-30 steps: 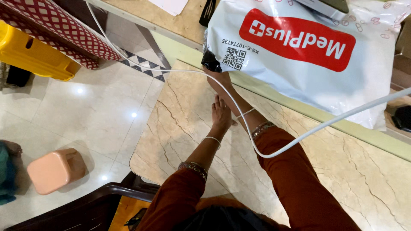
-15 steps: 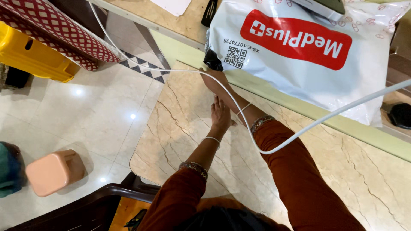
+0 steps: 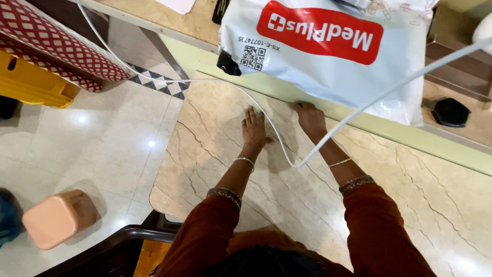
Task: The person wipes the surface of a light-colored table using a piece of cloth, moving it across different areas of the tabletop and then folding the red cloth on the table.
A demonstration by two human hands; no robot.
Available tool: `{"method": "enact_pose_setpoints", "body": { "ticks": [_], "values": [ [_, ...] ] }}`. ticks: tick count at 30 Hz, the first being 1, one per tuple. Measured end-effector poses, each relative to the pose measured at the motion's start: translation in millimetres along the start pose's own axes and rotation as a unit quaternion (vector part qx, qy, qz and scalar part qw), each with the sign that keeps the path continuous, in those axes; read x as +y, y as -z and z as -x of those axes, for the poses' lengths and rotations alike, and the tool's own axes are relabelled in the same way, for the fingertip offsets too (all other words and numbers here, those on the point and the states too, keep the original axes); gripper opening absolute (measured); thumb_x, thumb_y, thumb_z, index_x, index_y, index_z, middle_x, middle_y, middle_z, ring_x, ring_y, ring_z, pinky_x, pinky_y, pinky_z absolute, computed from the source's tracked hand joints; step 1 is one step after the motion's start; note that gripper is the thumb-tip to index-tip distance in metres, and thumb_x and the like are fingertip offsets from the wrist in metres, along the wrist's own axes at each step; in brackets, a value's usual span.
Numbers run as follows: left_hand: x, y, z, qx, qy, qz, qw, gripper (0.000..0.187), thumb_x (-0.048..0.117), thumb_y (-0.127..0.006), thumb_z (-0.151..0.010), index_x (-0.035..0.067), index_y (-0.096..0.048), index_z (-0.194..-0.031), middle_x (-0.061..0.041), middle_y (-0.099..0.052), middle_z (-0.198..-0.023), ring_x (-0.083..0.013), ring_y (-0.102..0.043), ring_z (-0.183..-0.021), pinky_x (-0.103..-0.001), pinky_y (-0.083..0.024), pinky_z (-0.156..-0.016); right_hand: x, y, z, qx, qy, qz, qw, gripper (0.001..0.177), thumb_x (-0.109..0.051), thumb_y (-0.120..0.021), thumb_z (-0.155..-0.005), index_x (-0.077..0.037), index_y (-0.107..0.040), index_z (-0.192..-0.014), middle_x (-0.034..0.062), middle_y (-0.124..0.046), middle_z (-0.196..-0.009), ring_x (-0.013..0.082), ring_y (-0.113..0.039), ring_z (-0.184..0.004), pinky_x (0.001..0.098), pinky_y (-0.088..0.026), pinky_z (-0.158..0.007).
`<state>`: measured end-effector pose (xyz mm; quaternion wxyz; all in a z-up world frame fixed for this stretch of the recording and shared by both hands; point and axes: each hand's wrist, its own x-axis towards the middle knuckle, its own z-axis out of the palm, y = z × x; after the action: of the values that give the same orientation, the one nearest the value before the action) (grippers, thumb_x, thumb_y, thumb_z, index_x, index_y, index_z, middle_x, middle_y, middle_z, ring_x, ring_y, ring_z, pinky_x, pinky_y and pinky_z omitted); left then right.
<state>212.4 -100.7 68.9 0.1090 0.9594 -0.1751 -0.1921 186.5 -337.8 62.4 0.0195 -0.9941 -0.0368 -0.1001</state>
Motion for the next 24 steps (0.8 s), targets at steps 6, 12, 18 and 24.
{"method": "enact_pose_setpoints", "body": {
  "ticks": [6, 12, 18, 24],
  "values": [
    [-3, -7, -2, 0.026, -0.012, -0.008, 1.000, 0.132, 0.057, -0.094, -0.059, 0.009, -0.024, -0.161, -0.029, -0.005, -0.168, -0.0436, -0.004, -0.156, -0.053, -0.024, -0.122, 60, 1, 57, 0.004, -0.165, -0.019, 0.986, 0.028, -0.013, -0.056, -0.098, -0.024, -0.077, -0.113, 0.0143, -0.074, -0.097, 0.0349, -0.073, -0.087, 0.0483, -0.059, -0.073],
    [-4, -10, -1, 0.038, -0.008, 0.015, 0.999, 0.130, 0.053, -0.095, -0.059, 0.013, -0.026, -0.161, -0.027, -0.007, -0.168, -0.0416, -0.006, -0.157, -0.053, -0.025, -0.122, 36, 13, 65, -0.053, -0.265, -0.033, 0.962, 0.036, -0.012, -0.049, -0.101, -0.026, -0.073, -0.124, 0.0186, -0.072, -0.094, 0.0392, -0.071, -0.085, 0.0526, -0.057, -0.072],
    [-16, -13, -1, 0.018, -0.037, -0.022, 0.999, 0.130, 0.049, -0.096, -0.059, 0.014, -0.024, -0.161, -0.023, -0.006, -0.170, -0.0392, -0.008, -0.157, -0.050, -0.026, -0.123, -47, 2, 16, 0.046, -0.113, -0.140, 0.983, 0.039, -0.008, -0.051, -0.095, -0.020, -0.071, -0.126, 0.0125, -0.073, -0.107, 0.0350, -0.070, -0.096, 0.0469, -0.057, -0.081],
    [-39, -19, 6, 0.014, -0.106, -0.053, 0.993, 0.129, 0.037, -0.098, -0.061, 0.016, -0.022, -0.163, -0.015, -0.009, -0.172, -0.0360, -0.014, -0.157, -0.054, -0.030, -0.120, -73, 4, -26, -0.045, -0.136, -0.176, 0.974, 0.033, -0.013, -0.055, -0.096, -0.022, -0.072, -0.123, 0.0151, -0.072, -0.103, 0.0353, -0.070, -0.095, 0.0457, -0.057, -0.084]
  ]
}}
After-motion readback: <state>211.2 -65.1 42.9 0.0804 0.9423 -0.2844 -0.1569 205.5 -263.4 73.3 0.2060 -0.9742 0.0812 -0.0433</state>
